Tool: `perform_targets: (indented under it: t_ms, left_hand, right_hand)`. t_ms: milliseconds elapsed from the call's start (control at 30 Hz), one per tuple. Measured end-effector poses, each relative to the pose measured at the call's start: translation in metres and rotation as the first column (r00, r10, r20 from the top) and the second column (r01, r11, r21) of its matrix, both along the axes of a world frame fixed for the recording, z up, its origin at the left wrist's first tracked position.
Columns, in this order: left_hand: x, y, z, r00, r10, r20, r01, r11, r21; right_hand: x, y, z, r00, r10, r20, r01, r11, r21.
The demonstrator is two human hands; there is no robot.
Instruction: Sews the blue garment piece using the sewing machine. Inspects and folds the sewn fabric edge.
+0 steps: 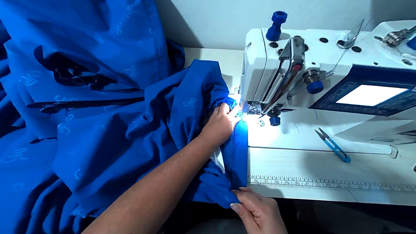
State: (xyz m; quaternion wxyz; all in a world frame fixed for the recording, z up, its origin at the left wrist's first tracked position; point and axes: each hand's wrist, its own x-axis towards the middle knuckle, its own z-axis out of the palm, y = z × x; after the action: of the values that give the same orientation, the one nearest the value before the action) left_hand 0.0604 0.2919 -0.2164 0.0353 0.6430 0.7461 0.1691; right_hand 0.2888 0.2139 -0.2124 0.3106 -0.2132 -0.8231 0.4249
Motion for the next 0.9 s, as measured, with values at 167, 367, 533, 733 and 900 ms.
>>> perform_targets:
  t_ms: [167,367,533,733,900]
  left_hand:
    - [-0.001,0.003,0.015,1.000,0.000,0.001,0.000,0.997,-0.079]
    - [-0.003,0.009,0.015,1.000,0.017,0.005,-0.016,0.997,-0.077]
    - [-0.005,0.019,0.026,0.994,0.087,0.063,-0.075,0.983,-0.167]
    - [-0.011,0.035,0.032,0.982,0.125,0.139,-0.099,0.979,-0.178]
    - [-0.012,0.042,0.047,0.967,0.156,0.202,-0.116,0.974,-0.195]
  right_hand:
    - [-0.005,0.001,-0.016,1.000,0.001,-0.022,-0.001,1.000,0.002]
    - [-0.011,0.004,-0.018,0.999,0.030,-0.036,-0.030,1.000,0.001]
    - [-0.016,0.013,-0.018,1.000,-0.009,-0.026,0.010,0.998,0.061]
    - [-0.027,0.029,-0.019,0.999,-0.032,-0.007,0.033,0.992,0.122]
    - [-0.032,0.047,-0.012,0.998,-0.046,0.038,0.041,0.991,0.123]
